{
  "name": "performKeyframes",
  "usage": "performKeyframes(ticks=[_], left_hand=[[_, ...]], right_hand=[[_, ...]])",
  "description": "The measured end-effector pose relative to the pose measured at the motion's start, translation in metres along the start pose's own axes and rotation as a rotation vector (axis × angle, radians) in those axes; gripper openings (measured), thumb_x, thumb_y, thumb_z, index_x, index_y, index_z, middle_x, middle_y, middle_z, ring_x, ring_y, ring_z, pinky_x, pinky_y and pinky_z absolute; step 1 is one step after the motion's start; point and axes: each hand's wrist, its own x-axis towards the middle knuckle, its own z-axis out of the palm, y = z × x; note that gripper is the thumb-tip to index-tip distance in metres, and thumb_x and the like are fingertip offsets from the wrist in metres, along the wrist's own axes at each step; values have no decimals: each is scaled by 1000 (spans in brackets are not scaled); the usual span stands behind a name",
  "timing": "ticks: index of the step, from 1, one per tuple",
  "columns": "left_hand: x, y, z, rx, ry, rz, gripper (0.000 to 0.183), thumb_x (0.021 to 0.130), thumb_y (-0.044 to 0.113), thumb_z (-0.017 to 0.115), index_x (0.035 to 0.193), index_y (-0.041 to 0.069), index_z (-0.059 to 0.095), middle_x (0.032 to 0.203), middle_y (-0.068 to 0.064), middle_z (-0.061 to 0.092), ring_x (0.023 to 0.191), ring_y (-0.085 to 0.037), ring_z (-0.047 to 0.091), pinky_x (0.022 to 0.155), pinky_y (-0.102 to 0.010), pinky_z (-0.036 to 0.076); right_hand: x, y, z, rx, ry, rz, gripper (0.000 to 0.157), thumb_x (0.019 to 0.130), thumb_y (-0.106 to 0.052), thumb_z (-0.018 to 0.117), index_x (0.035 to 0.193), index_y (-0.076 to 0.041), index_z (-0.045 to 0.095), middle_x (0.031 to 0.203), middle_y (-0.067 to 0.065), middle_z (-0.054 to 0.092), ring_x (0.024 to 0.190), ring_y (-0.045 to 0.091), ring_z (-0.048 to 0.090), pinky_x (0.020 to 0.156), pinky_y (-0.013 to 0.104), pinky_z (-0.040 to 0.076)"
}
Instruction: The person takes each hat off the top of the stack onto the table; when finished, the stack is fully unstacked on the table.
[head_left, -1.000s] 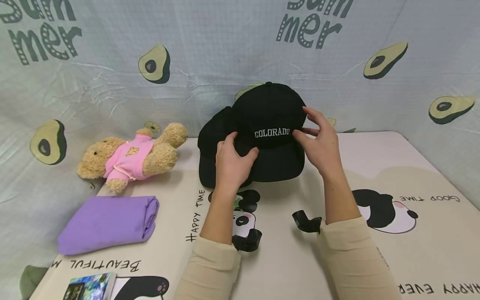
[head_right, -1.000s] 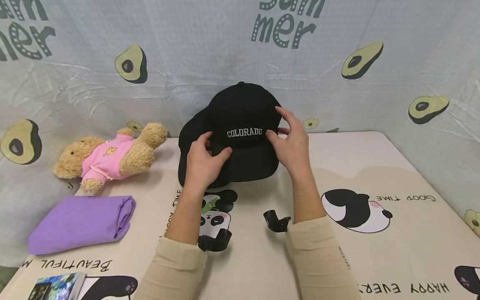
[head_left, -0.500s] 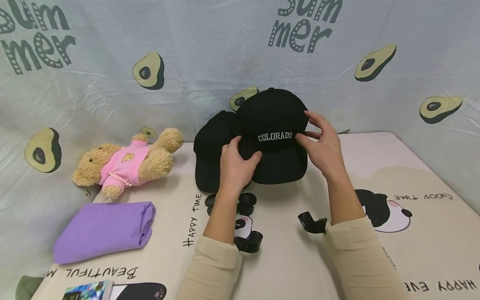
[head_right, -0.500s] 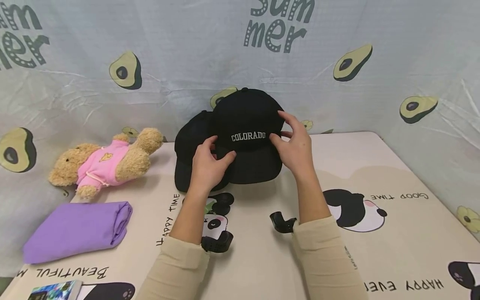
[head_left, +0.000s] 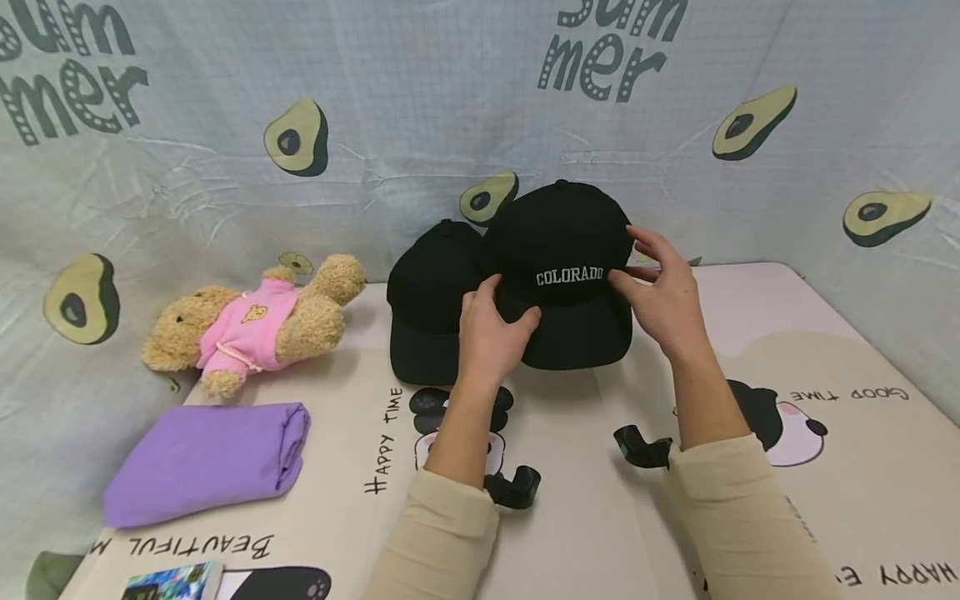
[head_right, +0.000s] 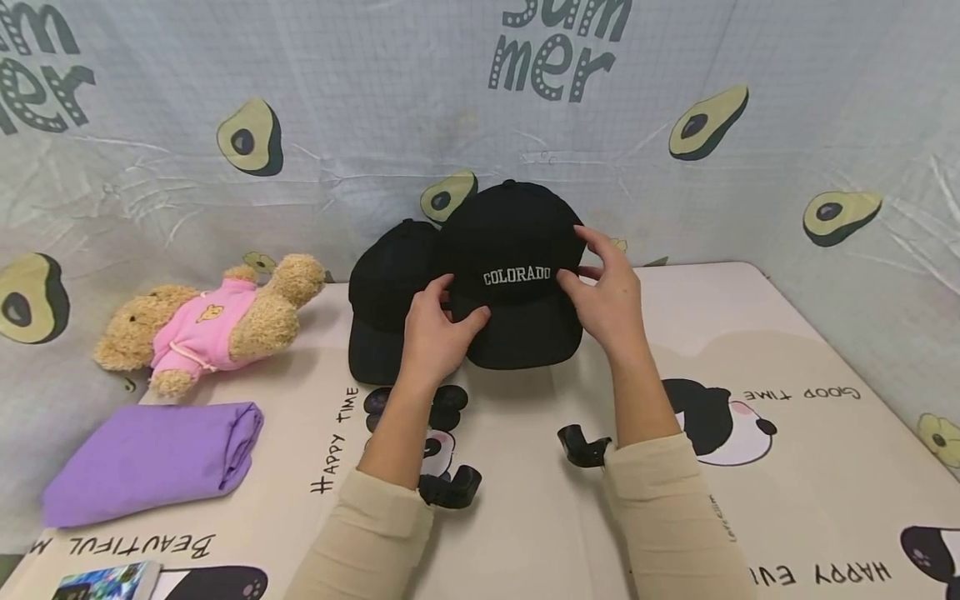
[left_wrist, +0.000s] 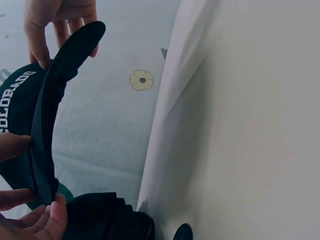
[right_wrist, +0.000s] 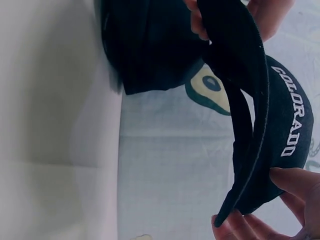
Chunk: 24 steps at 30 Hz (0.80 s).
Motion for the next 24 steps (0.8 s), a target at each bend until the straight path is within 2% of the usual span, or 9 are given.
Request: performKeyframes(ticks=[24], left_hand=[[1,-1,33,3,-35,-24,72,92,25,75,156,11,44,149,-16,48,132,-32,52,115,-47,44]], right_hand=[[1,23,-17,-85,4,31,66,102,-19,62,162,-22,35,165,20,36,140,45,51,110,65,43]])
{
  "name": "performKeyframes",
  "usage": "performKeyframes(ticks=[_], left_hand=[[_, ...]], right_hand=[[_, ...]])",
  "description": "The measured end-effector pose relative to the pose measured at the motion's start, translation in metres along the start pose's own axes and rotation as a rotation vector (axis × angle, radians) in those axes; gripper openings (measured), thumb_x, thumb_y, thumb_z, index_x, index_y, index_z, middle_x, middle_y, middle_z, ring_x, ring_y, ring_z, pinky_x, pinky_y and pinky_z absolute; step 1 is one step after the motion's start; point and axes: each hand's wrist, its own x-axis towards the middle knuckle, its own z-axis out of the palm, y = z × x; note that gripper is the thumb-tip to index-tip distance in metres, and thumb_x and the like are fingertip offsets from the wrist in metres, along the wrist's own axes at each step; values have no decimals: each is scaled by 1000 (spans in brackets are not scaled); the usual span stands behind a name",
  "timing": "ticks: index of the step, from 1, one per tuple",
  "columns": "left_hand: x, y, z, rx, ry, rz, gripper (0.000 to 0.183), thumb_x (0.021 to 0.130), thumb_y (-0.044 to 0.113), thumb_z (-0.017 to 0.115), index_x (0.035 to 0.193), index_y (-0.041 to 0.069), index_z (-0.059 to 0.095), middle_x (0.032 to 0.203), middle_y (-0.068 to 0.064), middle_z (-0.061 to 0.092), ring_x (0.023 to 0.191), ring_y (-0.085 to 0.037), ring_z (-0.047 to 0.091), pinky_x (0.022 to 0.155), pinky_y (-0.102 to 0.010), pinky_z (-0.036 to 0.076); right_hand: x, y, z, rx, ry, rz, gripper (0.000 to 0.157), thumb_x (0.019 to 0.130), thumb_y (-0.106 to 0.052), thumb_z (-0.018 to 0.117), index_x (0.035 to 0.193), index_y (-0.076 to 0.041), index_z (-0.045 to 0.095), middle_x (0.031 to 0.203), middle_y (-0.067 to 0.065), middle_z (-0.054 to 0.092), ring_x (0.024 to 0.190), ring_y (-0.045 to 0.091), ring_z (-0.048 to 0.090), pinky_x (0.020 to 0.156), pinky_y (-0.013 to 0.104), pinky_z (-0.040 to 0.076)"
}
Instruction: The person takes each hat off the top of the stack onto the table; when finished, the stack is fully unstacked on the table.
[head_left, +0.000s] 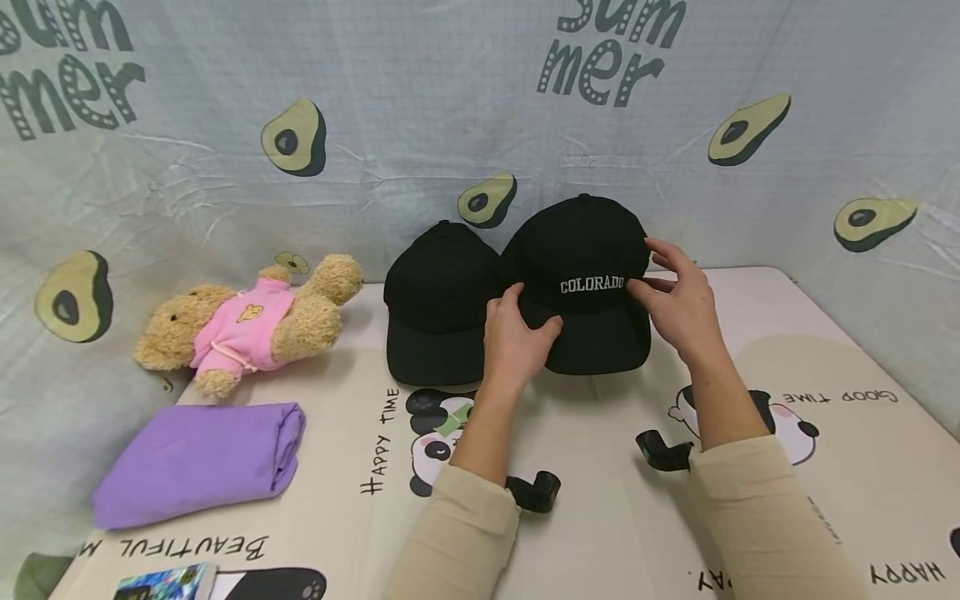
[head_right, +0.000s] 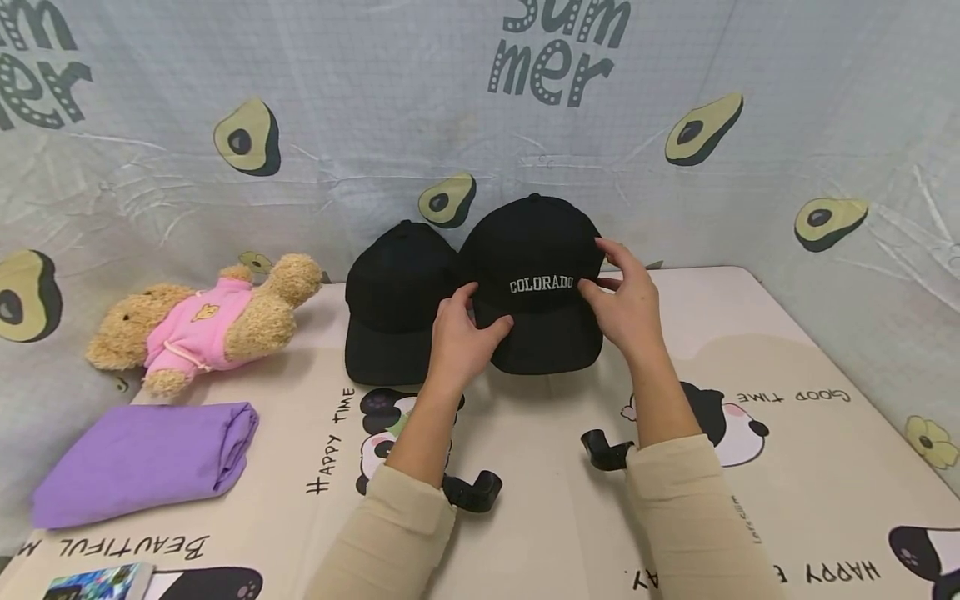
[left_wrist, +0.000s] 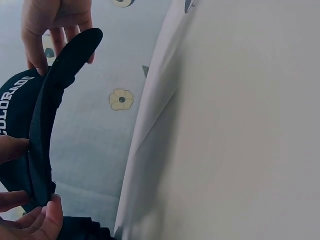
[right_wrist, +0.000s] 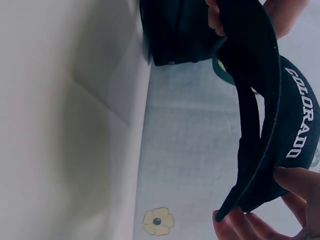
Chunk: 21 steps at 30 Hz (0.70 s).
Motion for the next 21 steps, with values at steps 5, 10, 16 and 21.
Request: performKeyframes(ticks=[5,10,16,21], left_hand=[[-1,2,6,0,-8,-12,72,92,25,75,156,11,45,148,-16,48,133,-33,52,115,-48,44],[0,2,12,-2,-4,-1,71,91,25,75,155,11,46,148,-16,48,134,-34,52,114,-48,43],[0,2,20,3,-10,-5,71,91,27,75,155,11,46,153,-15,46,139,-33,50,116,-48,42],[1,3,29,3,-15,-7,71,92,28,74,155,11,46,150,-16,47,136,-34,52,115,-47,42]], right_hand=[[2,6,-5,-9,-3,10,66,102,-19,62,162,-21,35,165,19,35,140,45,52,110,65,43],[4,11,-9,-3,-5,1,66,102,-18,62,162,-21,35,165,21,35,139,46,52,110,64,43],[4,15,-14,-9,-8,-2,66,102,-16,62,162,-19,34,165,22,35,139,47,51,110,65,43],[6,21,-18,-12,-6,8,66,102,-17,62,162,-19,35,165,22,35,140,48,51,111,65,42]])
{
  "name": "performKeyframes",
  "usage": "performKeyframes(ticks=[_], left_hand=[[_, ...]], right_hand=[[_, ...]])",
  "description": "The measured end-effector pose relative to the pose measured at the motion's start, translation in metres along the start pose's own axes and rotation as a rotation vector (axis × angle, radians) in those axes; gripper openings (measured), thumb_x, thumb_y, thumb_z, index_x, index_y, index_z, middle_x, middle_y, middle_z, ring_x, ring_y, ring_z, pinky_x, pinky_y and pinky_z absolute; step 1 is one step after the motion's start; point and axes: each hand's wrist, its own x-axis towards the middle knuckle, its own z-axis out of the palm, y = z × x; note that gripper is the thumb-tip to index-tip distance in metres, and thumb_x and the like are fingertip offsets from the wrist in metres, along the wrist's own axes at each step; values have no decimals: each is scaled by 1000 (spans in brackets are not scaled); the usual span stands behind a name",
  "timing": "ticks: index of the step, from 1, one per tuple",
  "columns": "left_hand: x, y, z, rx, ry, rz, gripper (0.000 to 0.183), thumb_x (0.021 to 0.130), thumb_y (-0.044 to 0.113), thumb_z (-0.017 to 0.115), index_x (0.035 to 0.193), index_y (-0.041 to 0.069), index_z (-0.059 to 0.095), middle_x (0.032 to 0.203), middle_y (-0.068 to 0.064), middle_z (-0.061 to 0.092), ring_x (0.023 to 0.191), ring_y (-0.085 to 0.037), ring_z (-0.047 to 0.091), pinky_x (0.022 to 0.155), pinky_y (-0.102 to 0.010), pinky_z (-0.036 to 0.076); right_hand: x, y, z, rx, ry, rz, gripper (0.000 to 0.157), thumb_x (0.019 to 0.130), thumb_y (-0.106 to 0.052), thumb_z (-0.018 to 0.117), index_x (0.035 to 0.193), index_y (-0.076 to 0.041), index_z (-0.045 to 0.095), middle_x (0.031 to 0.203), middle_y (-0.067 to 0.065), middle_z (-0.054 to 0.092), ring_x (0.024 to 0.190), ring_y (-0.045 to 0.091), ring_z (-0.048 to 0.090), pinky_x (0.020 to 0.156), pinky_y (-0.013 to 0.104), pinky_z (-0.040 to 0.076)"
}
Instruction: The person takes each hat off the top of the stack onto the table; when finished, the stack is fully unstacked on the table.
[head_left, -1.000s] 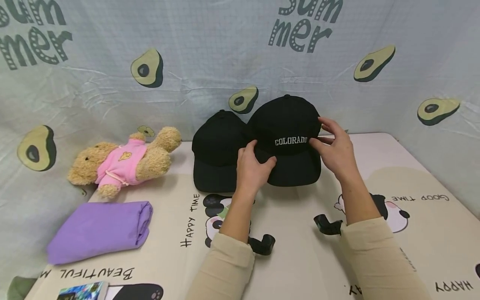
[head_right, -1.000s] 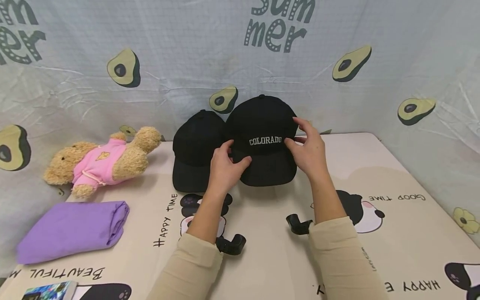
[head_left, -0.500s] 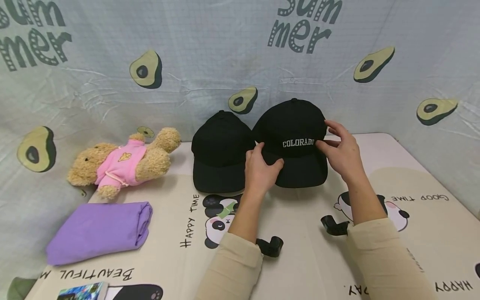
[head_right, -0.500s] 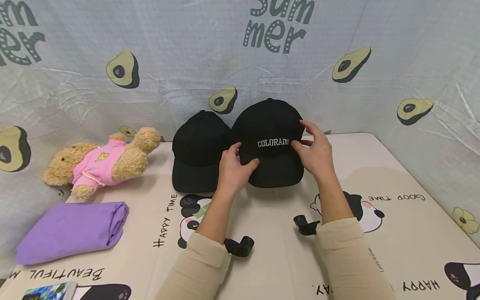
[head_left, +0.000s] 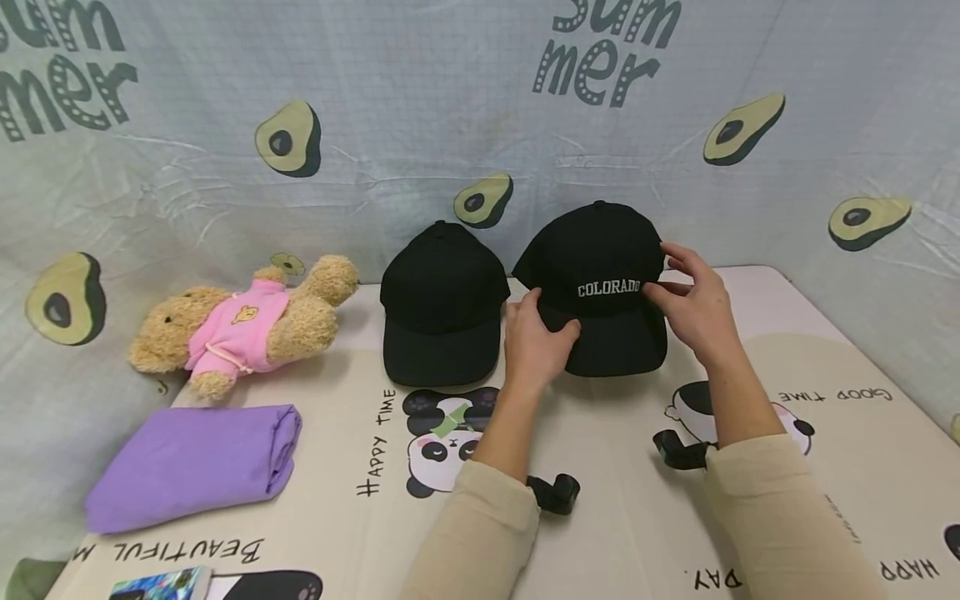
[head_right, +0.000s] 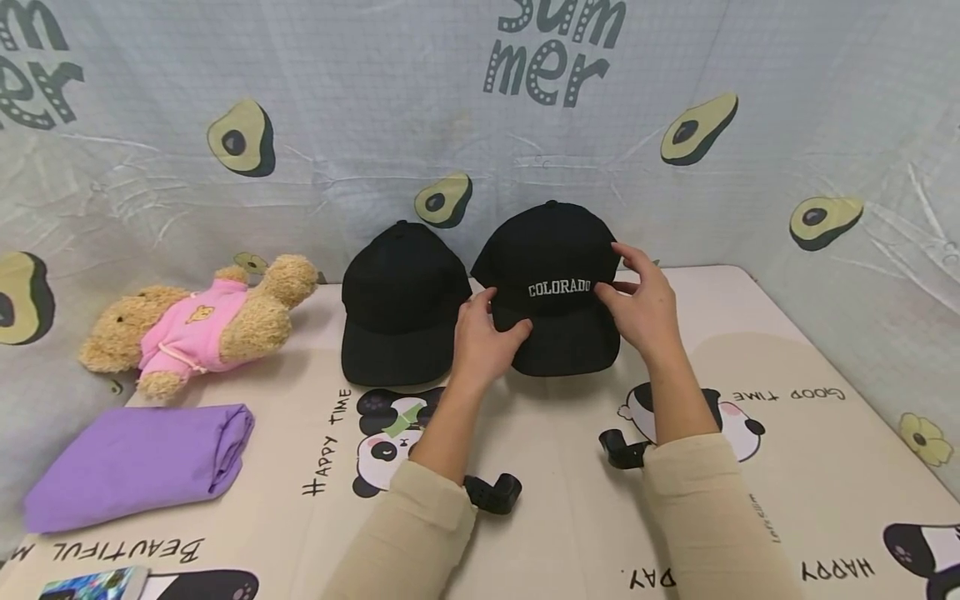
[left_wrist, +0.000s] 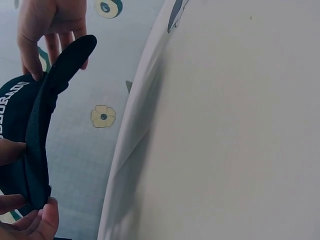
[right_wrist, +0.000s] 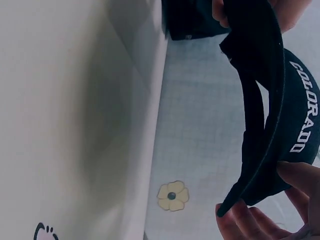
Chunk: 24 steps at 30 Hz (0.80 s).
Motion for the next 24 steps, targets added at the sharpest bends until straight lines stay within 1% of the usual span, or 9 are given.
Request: performKeyframes(ticks=[4,15,24], left_hand=[[1,0,7,0,-1,-6,71,92,28,74,155,11,46,147,-16,48,133,-35,53,115,-48,42],[3,1,22,-6,-7,-9,69,91,26,75,153,10,48,146,-17,49,134,-34,54,116,-45,42],[3,-1,35,-26,-14,-40,69,91,27,76,153,10,48,145,-16,49,132,-34,55,115,-45,43]], right_hand=[[1,5,-3,2,1,3,66,101,-17,62,162,-18,35,164,23,36,139,48,51,110,64,42],[3,16,-9,-13,24,3,67,100,-15,62,162,-16,35,162,25,39,137,50,52,110,64,43],[5,22,-12,-42,22,22,67,101,-14,62,162,-15,34,163,26,36,137,52,51,109,66,42]])
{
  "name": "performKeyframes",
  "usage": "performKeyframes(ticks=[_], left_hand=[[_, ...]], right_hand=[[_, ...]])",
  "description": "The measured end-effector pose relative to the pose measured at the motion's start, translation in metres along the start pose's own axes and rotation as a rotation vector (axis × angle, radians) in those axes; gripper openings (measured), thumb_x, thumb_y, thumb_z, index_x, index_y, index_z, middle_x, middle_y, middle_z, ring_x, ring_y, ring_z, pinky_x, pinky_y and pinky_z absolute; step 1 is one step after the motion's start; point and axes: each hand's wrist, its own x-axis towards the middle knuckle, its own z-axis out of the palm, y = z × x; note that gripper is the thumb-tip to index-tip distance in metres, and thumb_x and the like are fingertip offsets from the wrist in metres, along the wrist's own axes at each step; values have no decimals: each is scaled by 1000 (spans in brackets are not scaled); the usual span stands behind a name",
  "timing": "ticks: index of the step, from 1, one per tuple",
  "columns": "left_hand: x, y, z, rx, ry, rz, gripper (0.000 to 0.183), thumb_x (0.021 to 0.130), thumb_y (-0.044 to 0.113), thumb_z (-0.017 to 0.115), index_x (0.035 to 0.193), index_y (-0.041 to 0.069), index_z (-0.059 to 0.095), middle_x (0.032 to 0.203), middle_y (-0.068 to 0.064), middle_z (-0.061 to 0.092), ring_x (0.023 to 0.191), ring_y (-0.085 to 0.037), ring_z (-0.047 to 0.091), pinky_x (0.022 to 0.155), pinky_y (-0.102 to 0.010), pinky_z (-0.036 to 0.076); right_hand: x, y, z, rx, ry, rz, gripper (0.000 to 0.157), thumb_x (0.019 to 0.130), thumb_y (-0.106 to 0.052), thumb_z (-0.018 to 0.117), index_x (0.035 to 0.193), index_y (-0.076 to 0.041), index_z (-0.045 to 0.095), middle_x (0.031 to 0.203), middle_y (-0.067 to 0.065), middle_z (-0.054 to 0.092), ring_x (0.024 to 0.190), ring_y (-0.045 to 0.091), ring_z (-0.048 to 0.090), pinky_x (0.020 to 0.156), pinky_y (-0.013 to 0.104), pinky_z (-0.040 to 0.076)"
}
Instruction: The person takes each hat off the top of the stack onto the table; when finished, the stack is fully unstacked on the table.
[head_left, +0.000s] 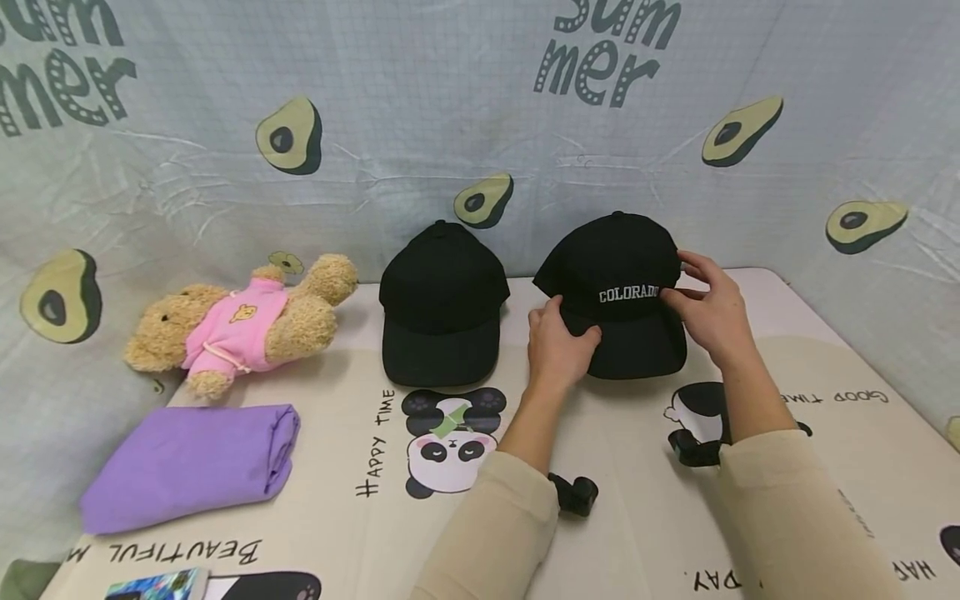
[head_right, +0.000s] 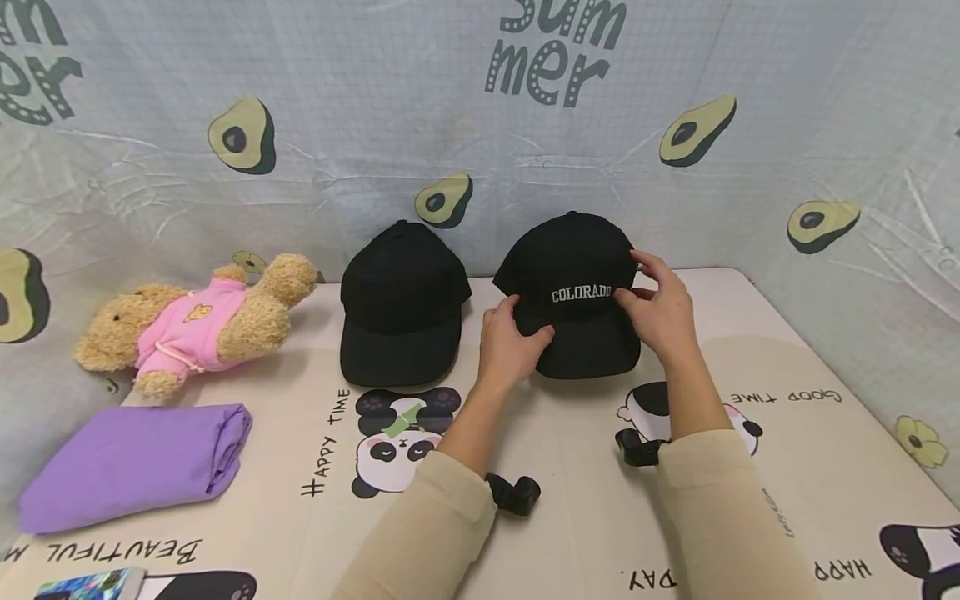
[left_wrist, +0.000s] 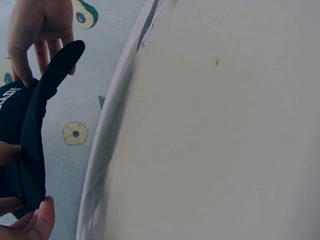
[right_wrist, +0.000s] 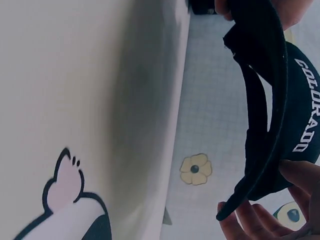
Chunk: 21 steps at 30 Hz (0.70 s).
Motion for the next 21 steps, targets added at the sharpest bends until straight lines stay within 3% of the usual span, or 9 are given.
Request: performKeyframes(ticks=[15,18,21], left_hand=[[8,2,14,39,-83,51,71,92,27,75,155,11,46,147,-16,49,129,-34,57,112,-44,46],[8,2,17,56,-99,55,71,92,28,76,155,11,47,147,-15,49,129,-32,57,112,-42,46],[8,1,18,75,-111,56,71,91,27,77,154,12,47,148,-14,49,132,-30,55,112,-42,45]], right_hand=[[3,14,-15,-42,3,29,67,101,-19,60,162,-15,33,163,27,36,138,51,50,108,64,44],[4,17,-19,-51,-1,36,67,102,-20,60,163,-16,32,163,26,35,139,50,50,101,53,53],[4,21,-21,-46,-14,37,67,102,-19,60,163,-15,32,163,27,35,139,49,49,86,26,55]])
